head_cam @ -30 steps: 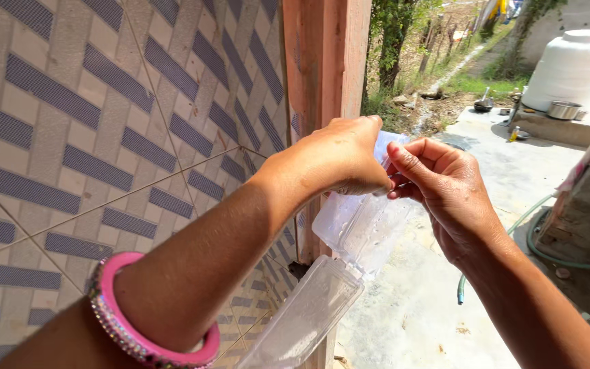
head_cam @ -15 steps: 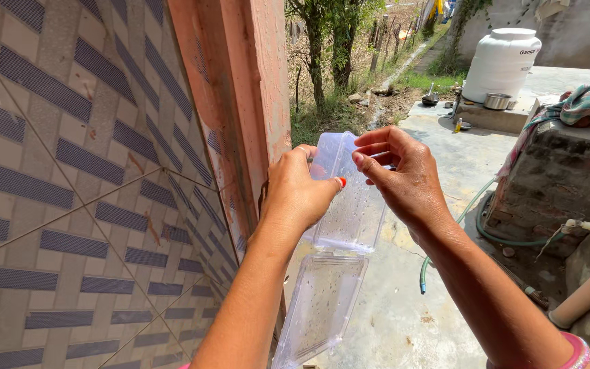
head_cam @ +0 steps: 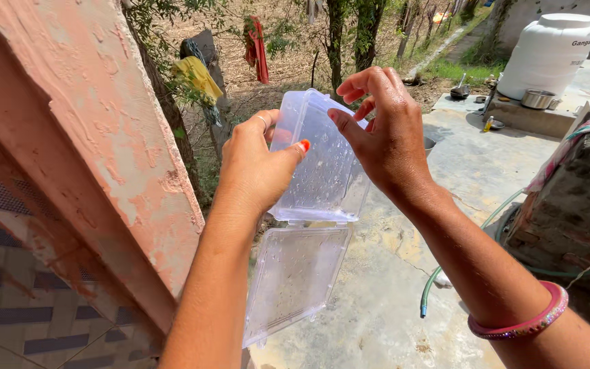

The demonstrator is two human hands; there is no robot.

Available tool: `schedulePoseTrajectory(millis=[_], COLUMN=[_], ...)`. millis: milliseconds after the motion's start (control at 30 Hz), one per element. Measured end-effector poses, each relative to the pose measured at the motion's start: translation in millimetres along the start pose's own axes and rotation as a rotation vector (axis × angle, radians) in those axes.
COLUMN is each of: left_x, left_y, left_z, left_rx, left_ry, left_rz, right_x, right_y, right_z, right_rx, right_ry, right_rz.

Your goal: The person pours a white powder from a plastic bag into a small container, seals it with a yellow lid, and places it on a shelf. They then rinse a clear plastic container under a tap and wipe it dry with a red cloth outdoors.

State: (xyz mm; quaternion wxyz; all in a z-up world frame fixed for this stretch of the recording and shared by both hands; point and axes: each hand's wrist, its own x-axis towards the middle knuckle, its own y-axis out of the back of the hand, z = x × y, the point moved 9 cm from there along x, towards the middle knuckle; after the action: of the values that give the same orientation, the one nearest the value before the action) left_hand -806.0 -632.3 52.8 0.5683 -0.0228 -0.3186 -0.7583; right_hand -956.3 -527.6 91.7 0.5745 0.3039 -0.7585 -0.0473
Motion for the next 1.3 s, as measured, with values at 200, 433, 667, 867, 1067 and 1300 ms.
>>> schedulePoseTrajectory(millis=[200, 433, 667, 867, 1067, 1300], left_x=[8, 27, 90, 141, 180, 208], left_y=[-5, -17, -67, -146, -214, -306], left_z=[-40, -81, -111, -107, -93, -53], left_rx=[-0.104, -0.315, -0.454, -0.535, -0.444, -0.367], left_ry=[0.184, 0.289, 0.274, 0.108, 0.109, -0.044], left_rz=[0.014, 0.048, -0.015, -0.086, -0.188, -0.29], right_x=[3, -11, -20, -18, -48, -85], right_y=[-45, -95, -105, -100, -82, -37], right_z=[32, 84, 175, 272, 384, 480], right_rx=[0.051, 0.06, -0.014, -0.16, -0.154, -0.044], right_ry=[0.006, -0.087, -0.093, -0.181, -0.616, -0.934], right_rz=[-0.14, -0.27, -0.213, -0.205, -0.213, -0.143])
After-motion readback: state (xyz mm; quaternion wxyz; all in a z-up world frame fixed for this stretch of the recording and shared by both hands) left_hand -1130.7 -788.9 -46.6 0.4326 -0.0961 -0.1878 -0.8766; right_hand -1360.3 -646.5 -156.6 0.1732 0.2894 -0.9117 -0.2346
